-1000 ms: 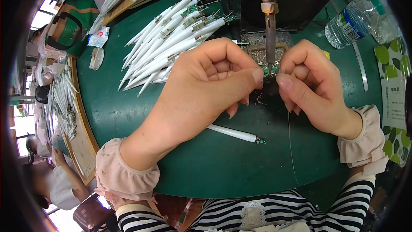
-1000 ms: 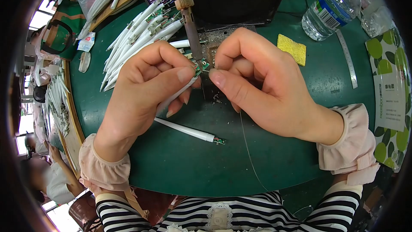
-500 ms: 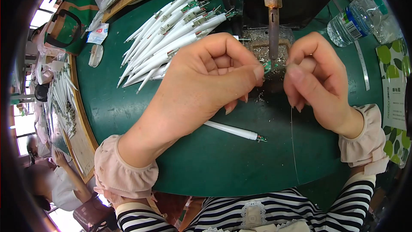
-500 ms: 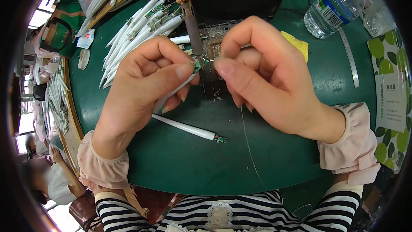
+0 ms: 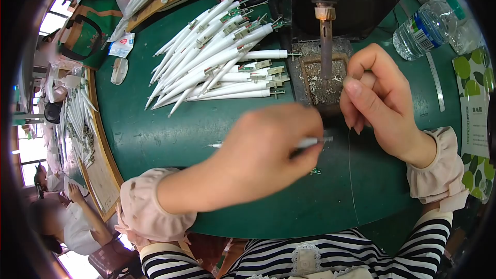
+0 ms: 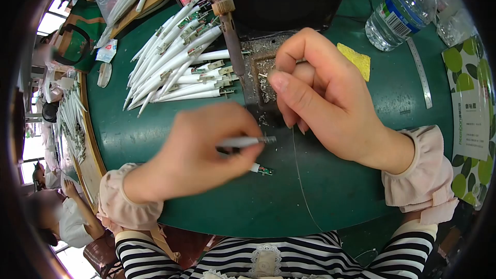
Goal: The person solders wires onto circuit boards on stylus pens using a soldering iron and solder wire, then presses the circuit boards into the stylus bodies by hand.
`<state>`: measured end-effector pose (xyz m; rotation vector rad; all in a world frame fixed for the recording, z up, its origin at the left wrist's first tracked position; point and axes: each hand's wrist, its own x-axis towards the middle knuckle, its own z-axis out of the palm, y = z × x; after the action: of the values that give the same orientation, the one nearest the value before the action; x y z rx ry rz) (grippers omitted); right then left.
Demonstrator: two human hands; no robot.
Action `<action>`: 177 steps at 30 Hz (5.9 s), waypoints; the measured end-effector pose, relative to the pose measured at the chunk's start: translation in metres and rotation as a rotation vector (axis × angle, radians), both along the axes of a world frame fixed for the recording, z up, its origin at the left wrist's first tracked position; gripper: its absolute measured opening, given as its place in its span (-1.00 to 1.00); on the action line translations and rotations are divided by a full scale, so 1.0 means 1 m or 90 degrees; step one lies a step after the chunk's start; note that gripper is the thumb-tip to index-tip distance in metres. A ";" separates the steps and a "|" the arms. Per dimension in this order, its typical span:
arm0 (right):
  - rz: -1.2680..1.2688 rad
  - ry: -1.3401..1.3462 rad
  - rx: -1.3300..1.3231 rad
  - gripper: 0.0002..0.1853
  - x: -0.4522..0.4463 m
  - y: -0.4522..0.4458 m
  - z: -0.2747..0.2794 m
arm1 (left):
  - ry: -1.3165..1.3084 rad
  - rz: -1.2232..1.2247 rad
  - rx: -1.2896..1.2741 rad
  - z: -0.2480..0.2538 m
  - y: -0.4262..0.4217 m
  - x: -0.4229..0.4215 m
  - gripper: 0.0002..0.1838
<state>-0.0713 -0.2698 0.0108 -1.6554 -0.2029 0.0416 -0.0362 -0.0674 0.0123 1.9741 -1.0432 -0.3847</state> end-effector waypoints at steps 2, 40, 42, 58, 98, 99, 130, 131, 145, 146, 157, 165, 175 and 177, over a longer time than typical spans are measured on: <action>-0.002 0.015 0.025 -0.88 -0.002 0.000 0.000 | -0.169 -0.035 0.011 -0.013 0.000 -0.011 -0.84; 0.142 0.164 0.033 -0.86 -0.005 0.000 0.001 | 0.349 0.091 0.023 0.017 0.007 0.011 -0.80; 0.144 0.164 0.034 -0.85 -0.004 -0.001 0.002 | 0.392 0.072 -0.023 0.015 0.008 0.011 -0.83; 0.082 0.142 -0.006 -0.84 -0.007 -0.001 0.013 | 0.335 0.133 -0.059 0.022 0.004 0.012 -0.92; -0.031 -0.103 -0.097 -0.84 -0.004 0.007 -0.009 | 0.380 0.113 -0.110 0.018 0.003 0.018 -0.94; -0.025 -0.107 -0.105 -0.84 -0.003 0.007 -0.008 | 0.390 0.113 -0.110 0.017 0.003 0.018 -0.93; 0.019 -0.058 -0.089 -0.87 -0.004 0.005 0.002 | 0.182 0.143 -0.105 0.017 0.002 0.013 -0.85; 0.018 -0.060 -0.090 -0.87 -0.004 0.005 0.002 | 0.168 0.144 -0.100 0.018 0.002 0.013 -0.85; 0.017 -0.095 -0.088 -0.88 -0.003 0.007 0.001 | 0.062 0.147 -0.107 0.019 0.003 0.011 -0.87; 0.017 -0.099 -0.093 -0.88 -0.003 0.007 0.000 | 0.068 0.148 -0.106 0.018 0.003 0.011 -0.87; 0.015 -0.113 -0.074 -0.89 -0.002 0.004 -0.002 | 0.135 0.161 -0.094 0.018 0.004 0.012 -0.88; -0.051 -0.049 -0.025 -0.90 -0.002 0.004 -0.009 | -0.020 0.022 -0.007 0.008 0.003 0.002 -0.89; -0.039 -0.038 -0.036 -0.89 -0.004 0.005 -0.015 | -0.220 -0.064 0.004 -0.006 0.003 -0.007 -0.82; -0.036 -0.038 -0.037 -0.89 -0.004 0.006 -0.016 | -0.216 -0.068 -0.003 -0.005 0.003 -0.006 -0.81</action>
<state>-0.0750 -0.2641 -0.0051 -1.7213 -0.2020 -0.0461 -0.0424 -0.0647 0.0076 2.0287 -1.3637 -0.1024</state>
